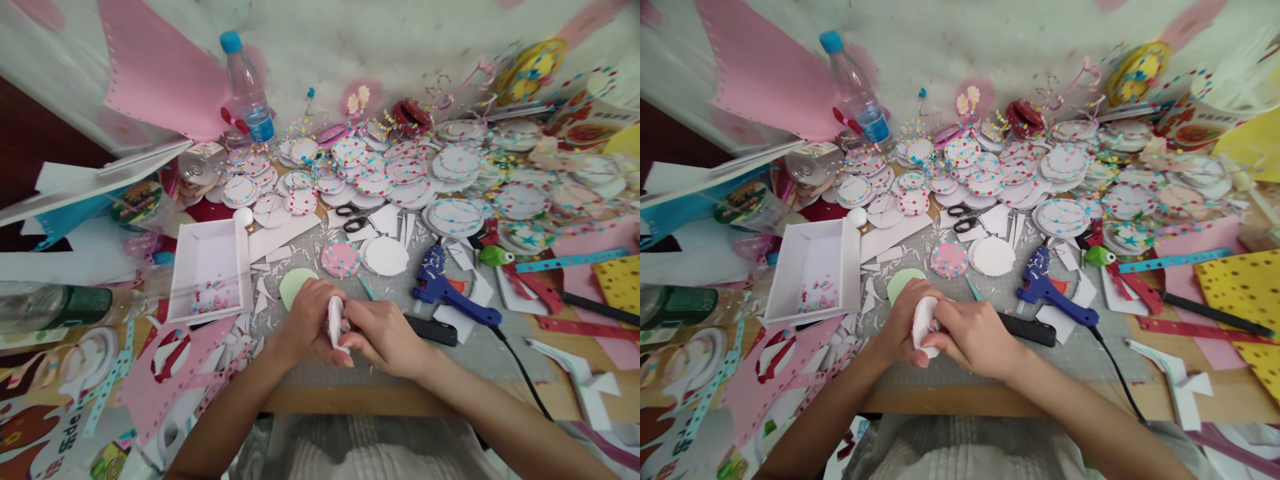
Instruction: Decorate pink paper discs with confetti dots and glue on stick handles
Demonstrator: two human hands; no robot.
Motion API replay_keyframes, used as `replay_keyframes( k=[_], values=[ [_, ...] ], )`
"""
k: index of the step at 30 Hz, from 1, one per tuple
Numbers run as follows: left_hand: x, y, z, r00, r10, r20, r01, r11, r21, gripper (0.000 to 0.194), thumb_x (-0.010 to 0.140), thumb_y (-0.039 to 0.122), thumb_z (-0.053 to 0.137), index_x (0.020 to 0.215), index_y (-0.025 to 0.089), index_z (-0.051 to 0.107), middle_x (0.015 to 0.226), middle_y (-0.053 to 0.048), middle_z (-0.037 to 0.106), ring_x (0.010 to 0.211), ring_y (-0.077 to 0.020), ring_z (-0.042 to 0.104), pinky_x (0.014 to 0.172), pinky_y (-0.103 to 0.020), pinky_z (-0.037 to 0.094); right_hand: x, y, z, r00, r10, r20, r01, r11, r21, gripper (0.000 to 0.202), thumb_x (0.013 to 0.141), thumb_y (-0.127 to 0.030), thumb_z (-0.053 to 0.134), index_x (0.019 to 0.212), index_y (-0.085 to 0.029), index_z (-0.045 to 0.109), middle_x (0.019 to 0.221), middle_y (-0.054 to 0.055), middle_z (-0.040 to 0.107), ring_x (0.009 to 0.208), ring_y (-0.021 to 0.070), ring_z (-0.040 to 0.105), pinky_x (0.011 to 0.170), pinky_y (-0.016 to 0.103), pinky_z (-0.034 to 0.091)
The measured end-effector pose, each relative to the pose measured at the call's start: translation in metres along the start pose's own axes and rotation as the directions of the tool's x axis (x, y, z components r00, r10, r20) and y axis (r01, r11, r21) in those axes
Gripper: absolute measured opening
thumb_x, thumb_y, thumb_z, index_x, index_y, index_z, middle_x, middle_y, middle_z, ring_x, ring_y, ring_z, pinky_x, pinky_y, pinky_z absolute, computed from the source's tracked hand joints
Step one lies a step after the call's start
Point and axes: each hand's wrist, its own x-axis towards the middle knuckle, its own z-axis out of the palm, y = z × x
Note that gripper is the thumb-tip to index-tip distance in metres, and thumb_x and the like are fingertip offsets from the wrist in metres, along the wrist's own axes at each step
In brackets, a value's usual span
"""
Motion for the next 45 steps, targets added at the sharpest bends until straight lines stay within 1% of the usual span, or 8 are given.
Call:
replay_keyframes(
  k=[8,12,21,29,34,37,42,45],
  values=[
    [-0.001,0.003,0.003,1.000,-0.008,0.017,0.009,0.999,-0.043,0.071,0.069,0.086,0.028,0.079,0.019,0.050,0.066,-0.002,0.053,0.061,-0.0188,0.048,0.065,-0.036,0.036,-0.002,-0.002,0.005,0.996,-0.046,-0.078,0.043,0.999,-0.033,0.027,0.096,-0.024,0.033,0.071,-0.021,0.044,0.054,-0.003,0.047,0.046,0.0109,0.040,0.048,0.025,0.028],
    [-0.001,0.004,0.002,0.997,0.014,0.077,-0.011,0.999,-0.033,0.068,0.071,0.083,0.025,0.076,0.020,0.049,0.063,-0.001,0.052,0.060,-0.0187,0.047,0.064,-0.037,0.036,-0.004,-0.002,0.011,0.986,-0.070,-0.152,0.073,0.997,0.011,0.025,0.091,-0.021,0.040,0.065,-0.022,0.041,0.048,-0.006,0.040,0.042,0.0099,0.034,0.046,0.025,0.025],
    [-0.003,0.004,0.002,0.988,0.033,0.153,-0.031,0.999,-0.015,0.060,0.073,0.073,0.023,0.080,0.020,0.048,0.066,-0.004,0.053,0.064,-0.0211,0.047,0.068,-0.041,0.038,-0.005,-0.001,0.014,0.966,-0.120,-0.231,0.123,0.992,0.002,0.027,0.091,-0.021,0.040,0.064,-0.023,0.038,0.047,-0.006,0.037,0.041,0.0097,0.033,0.045,0.025,0.026],
    [-0.001,0.003,0.002,0.995,0.037,0.095,-0.026,0.992,-0.122,0.057,0.074,0.074,0.030,0.078,0.020,0.049,0.063,-0.002,0.051,0.060,-0.0194,0.046,0.064,-0.039,0.038,-0.004,-0.005,0.012,0.978,-0.068,-0.197,0.072,0.997,0.016,0.027,0.091,-0.022,0.041,0.065,-0.023,0.038,0.048,-0.005,0.039,0.041,0.0101,0.035,0.044,0.026,0.026],
    [0.002,0.005,0.001,0.999,-0.042,-0.001,0.041,0.973,-0.227,0.064,0.073,0.080,0.031,0.076,0.020,0.051,0.063,-0.002,0.051,0.059,-0.0182,0.046,0.062,-0.037,0.038,-0.005,-0.004,0.006,0.986,0.027,-0.163,0.002,0.984,0.177,0.023,0.094,-0.025,0.034,0.073,-0.022,0.043,0.055,-0.004,0.045,0.047,0.0103,0.042,0.048,0.023,0.033],
    [0.003,0.006,-0.001,0.996,-0.092,-0.013,0.084,0.955,-0.284,0.067,0.072,0.082,0.032,0.076,0.019,0.054,0.065,-0.003,0.053,0.060,-0.0184,0.047,0.062,-0.037,0.038,-0.006,-0.002,0.003,0.987,0.068,-0.144,-0.032,0.970,0.241,0.019,0.092,-0.031,0.044,0.076,-0.022,0.044,0.056,-0.005,0.045,0.046,0.0087,0.040,0.046,0.021,0.033],
    [0.002,0.006,-0.003,0.994,-0.110,-0.024,0.101,0.964,-0.246,0.070,0.070,0.084,0.033,0.078,0.019,0.055,0.068,-0.004,0.056,0.062,-0.0190,0.048,0.064,-0.037,0.038,-0.006,0.000,0.001,0.990,0.086,-0.109,-0.064,0.980,0.191,0.010,0.090,-0.027,0.054,0.086,-0.020,0.048,0.058,-0.006,0.050,0.045,0.0069,0.043,0.046,0.019,0.033],
    [0.002,0.006,-0.002,0.991,-0.127,-0.031,0.119,0.976,-0.185,0.070,0.071,0.085,0.030,0.077,0.019,0.054,0.068,-0.004,0.057,0.062,-0.0193,0.048,0.066,-0.038,0.038,-0.006,0.001,0.003,0.989,0.010,-0.148,-0.001,0.998,0.058,0.007,0.091,-0.024,0.053,0.089,-0.020,0.048,0.061,-0.004,0.055,0.047,0.0080,0.045,0.047,0.021,0.034]
  ],
)
